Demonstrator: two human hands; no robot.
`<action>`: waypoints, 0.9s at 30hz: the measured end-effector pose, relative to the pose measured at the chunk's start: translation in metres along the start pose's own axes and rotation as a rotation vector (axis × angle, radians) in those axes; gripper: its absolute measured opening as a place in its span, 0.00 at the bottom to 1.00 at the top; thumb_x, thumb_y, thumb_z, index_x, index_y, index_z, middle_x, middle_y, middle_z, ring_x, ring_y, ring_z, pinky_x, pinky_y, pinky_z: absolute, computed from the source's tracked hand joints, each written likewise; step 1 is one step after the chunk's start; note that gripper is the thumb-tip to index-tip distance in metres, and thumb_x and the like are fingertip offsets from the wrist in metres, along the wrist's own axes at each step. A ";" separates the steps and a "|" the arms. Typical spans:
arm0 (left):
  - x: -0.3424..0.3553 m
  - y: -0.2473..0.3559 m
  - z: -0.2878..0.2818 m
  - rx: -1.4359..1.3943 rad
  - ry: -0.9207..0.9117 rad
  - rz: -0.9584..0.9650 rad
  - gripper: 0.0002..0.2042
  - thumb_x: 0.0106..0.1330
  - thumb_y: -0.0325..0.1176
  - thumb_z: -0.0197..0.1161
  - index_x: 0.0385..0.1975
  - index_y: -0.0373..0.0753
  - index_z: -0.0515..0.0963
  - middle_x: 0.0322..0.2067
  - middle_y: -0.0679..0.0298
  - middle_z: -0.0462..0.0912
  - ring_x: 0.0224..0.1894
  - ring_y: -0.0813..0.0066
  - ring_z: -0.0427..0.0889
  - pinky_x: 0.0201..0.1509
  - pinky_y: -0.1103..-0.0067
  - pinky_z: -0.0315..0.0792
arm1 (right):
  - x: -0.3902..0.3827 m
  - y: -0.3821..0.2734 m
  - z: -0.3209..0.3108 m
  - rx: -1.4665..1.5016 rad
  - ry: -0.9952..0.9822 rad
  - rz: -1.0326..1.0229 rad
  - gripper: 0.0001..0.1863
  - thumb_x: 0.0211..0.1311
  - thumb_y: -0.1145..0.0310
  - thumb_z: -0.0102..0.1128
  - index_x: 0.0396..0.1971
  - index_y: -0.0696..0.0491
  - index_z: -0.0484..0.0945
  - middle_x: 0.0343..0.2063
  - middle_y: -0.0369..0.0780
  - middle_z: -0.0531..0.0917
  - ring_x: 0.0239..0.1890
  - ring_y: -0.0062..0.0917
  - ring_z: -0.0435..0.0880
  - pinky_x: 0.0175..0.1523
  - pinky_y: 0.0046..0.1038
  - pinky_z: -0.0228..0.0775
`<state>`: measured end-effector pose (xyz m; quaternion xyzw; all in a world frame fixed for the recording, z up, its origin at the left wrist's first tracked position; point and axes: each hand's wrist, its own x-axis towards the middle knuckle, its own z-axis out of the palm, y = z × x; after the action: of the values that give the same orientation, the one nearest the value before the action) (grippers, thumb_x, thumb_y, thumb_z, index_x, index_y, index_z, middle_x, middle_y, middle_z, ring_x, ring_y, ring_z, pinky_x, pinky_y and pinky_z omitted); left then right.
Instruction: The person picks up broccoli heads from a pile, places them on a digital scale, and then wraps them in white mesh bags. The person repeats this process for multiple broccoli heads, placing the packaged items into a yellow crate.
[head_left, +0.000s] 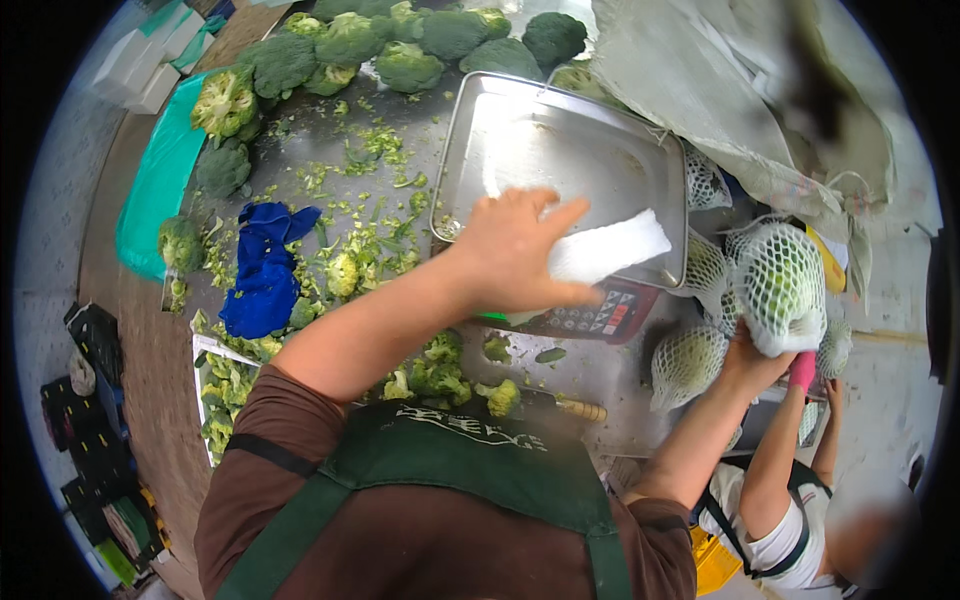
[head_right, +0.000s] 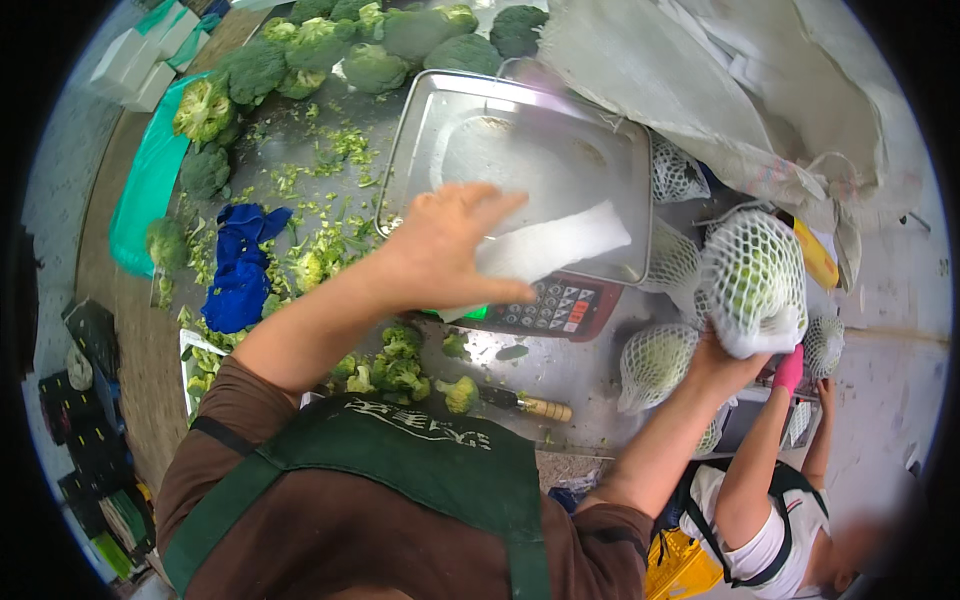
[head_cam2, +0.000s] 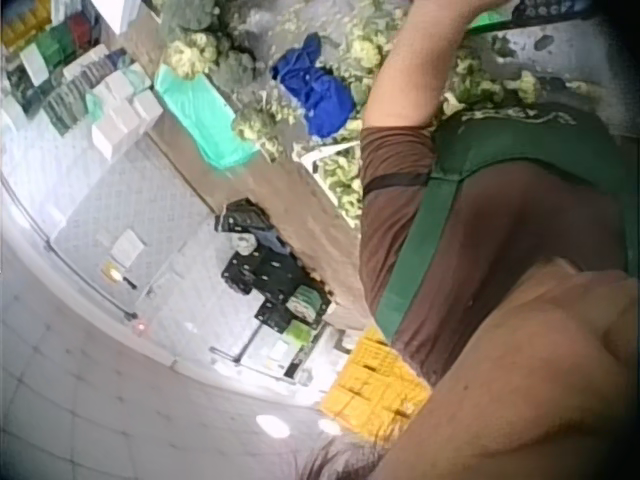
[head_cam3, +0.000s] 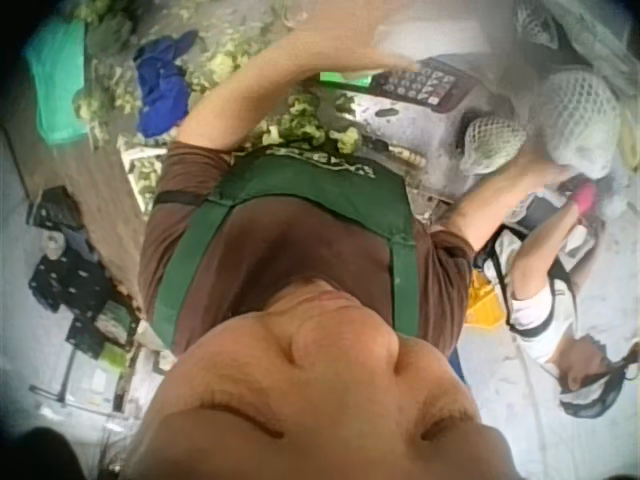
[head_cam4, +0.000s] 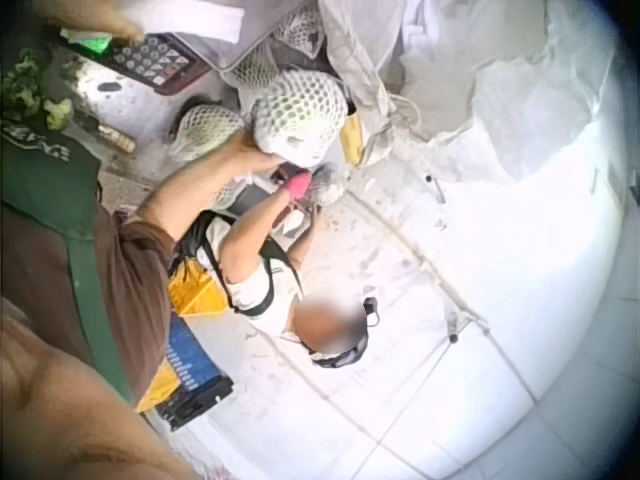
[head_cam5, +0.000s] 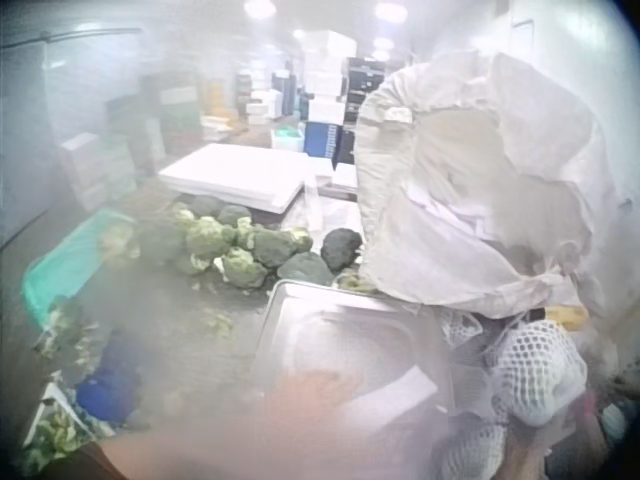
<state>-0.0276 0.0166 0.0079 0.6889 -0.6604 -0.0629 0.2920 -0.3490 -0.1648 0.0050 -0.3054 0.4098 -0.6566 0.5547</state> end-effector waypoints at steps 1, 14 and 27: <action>-0.005 -0.002 0.007 0.033 -0.062 0.020 0.29 0.53 0.45 0.67 0.56 0.44 0.70 0.43 0.53 0.77 0.45 0.55 0.77 0.50 0.62 0.68 | 0.044 0.003 -0.033 -0.089 -0.052 -0.104 0.27 0.64 0.51 0.50 0.58 0.49 0.67 0.54 0.42 0.74 0.52 0.33 0.76 0.48 0.37 0.72; -0.140 -0.071 -0.029 -0.508 -0.394 0.037 0.17 0.55 0.35 0.67 0.46 0.42 0.80 0.46 0.56 0.78 0.50 0.57 0.75 0.53 0.67 0.71 | 0.073 0.008 -0.080 -1.454 0.351 -1.117 0.25 0.58 0.57 0.63 0.52 0.56 0.76 0.46 0.51 0.80 0.47 0.43 0.79 0.53 0.37 0.69; 0.010 -0.327 -0.145 0.869 0.085 -0.764 0.49 0.45 0.42 0.75 0.68 0.71 0.50 0.70 0.51 0.43 0.72 0.47 0.42 0.67 0.43 0.41 | -0.051 0.052 0.083 -1.048 -0.423 -0.979 0.17 0.67 0.78 0.50 0.54 0.64 0.68 0.57 0.49 0.70 0.57 0.35 0.71 0.60 0.32 0.63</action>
<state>0.3278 0.0397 -0.0294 0.9370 -0.3176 0.1409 -0.0348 -0.2431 -0.1337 0.0020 -0.7971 0.3707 -0.4743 0.0476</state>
